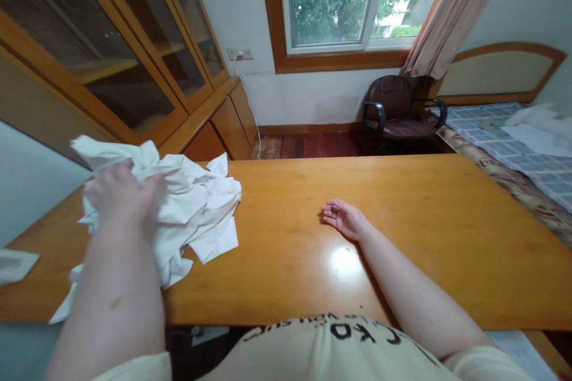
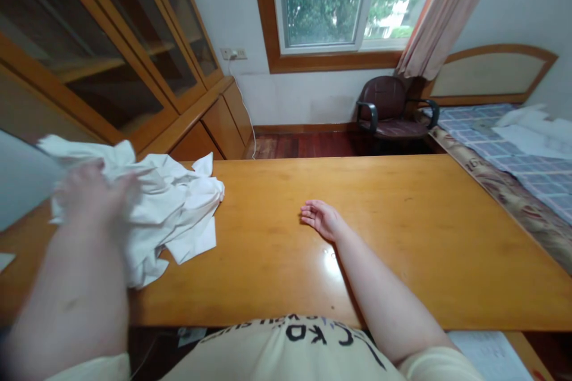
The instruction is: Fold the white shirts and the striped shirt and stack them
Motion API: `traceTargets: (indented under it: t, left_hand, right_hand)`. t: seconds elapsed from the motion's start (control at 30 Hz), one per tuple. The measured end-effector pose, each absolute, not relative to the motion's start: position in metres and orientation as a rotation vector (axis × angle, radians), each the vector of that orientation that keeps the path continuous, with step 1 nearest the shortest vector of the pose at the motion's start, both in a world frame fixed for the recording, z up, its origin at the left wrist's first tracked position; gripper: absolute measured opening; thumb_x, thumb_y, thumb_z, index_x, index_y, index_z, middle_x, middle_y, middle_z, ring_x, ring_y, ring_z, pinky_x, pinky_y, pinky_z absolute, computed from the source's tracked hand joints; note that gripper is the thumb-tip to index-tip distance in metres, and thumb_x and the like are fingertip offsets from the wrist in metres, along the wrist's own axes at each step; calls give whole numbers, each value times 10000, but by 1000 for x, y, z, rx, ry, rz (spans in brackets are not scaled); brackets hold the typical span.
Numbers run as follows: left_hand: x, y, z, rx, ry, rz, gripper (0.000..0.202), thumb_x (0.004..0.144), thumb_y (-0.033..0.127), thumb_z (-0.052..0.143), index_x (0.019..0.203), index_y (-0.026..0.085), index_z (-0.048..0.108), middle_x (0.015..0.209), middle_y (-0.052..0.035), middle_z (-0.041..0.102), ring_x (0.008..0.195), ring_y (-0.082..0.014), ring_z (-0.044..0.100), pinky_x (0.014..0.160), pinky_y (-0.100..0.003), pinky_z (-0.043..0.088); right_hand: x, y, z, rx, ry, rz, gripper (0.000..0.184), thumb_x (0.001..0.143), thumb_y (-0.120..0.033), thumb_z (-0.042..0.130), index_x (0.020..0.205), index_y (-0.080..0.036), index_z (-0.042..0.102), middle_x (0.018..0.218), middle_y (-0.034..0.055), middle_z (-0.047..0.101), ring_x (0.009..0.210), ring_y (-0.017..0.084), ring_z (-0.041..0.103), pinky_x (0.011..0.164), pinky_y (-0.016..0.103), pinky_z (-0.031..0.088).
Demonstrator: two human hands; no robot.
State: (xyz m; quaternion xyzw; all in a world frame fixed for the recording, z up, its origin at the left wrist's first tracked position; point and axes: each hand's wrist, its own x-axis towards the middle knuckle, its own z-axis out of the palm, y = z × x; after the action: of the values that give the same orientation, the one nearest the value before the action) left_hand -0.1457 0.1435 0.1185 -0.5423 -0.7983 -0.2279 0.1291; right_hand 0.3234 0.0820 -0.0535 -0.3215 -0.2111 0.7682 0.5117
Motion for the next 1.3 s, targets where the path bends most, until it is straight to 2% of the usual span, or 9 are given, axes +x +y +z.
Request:
traceTargets:
  t: [0.07, 0.2, 0.4, 0.53, 0.63, 0.77, 0.87, 1.07, 1.3]
  left_hand:
    - [-127, 150, 78, -1612, -2560, -487, 695, 847, 491, 468, 1381, 65, 336, 1508, -214, 249, 1369, -357, 205, 1001, -700, 128]
    - [-111, 152, 30, -1647, -2615, -422, 676, 890, 515, 386, 1419, 104, 294, 1537, -187, 185, 1405, -346, 123, 1002, -712, 89]
    - [-127, 155, 41, -1709, -2582, -325, 712, 864, 530, 431, 1432, 127, 281, 1541, -173, 182, 1401, -350, 139, 1010, -687, 147]
    - [-133, 156, 84, -1722, -2584, -247, 638, 774, 478, 570, 1326, 173, 474, 1436, -132, 421, 1262, -337, 404, 992, -564, 326]
    - [-135, 154, 120, -1456, -2449, -587, 441, 881, 419, 396, 1187, 168, 590, 1224, -98, 603, 1132, -271, 521, 951, -460, 401]
    - [-133, 153, 128, -1295, -2258, -866, 538, 909, 473, 322, 1368, 205, 407, 1459, -92, 372, 1284, -303, 356, 1039, -578, 231]
    - [-132, 160, 96, -1371, -2555, -735, 729, 861, 576, 370, 1396, 82, 345, 1466, -207, 335, 1317, -403, 282, 987, -708, 145]
    - [-144, 173, 42, -1486, -2658, -501, 740, 888, 586, 277, 1394, 48, 332, 1515, -192, 249, 1403, -354, 112, 1013, -636, 218]
    - [-138, 176, 59, -1515, -2733, -482, 714, 895, 536, 341, 1452, 102, 239, 1537, -221, 136, 1402, -392, 101, 1012, -692, 117]
  right_hand:
    - [323, 81, -53, -779, -500, 1834, 94, 822, -233, 585, 871, -182, 647, 824, 42, 705, 758, 130, 658, 750, 282, 532]
    - [323, 81, -53, -796, -502, 1831, 100, 826, -250, 588, 873, -181, 644, 823, 44, 698, 751, 128, 653, 752, 278, 529]
    - [323, 82, -51, -800, -497, 1841, 91, 814, -233, 596, 863, -171, 642, 811, 46, 696, 737, 127, 649, 720, 268, 520]
    - [322, 81, -50, -802, -473, 1830, 94, 812, -237, 594, 857, -169, 642, 800, 44, 694, 730, 127, 644, 707, 266, 515]
    - [323, 81, -50, -805, -480, 1825, 94, 811, -238, 594, 863, -173, 639, 796, 40, 693, 732, 126, 640, 715, 274, 514]
    - [323, 81, -50, -807, -475, 1827, 86, 809, -242, 597, 860, -184, 635, 795, 35, 694, 728, 128, 641, 715, 280, 519]
    - [321, 81, -50, -805, -468, 1822, 87, 812, -241, 594, 856, -179, 637, 794, 39, 695, 723, 129, 644, 708, 274, 521]
    - [321, 82, -50, -797, -467, 1832, 103, 823, -252, 585, 861, -173, 639, 799, 42, 688, 726, 124, 645, 718, 266, 517]
    - [324, 81, -51, -809, -481, 1828, 85, 810, -232, 592, 859, -180, 639, 797, 36, 694, 726, 124, 646, 720, 270, 518]
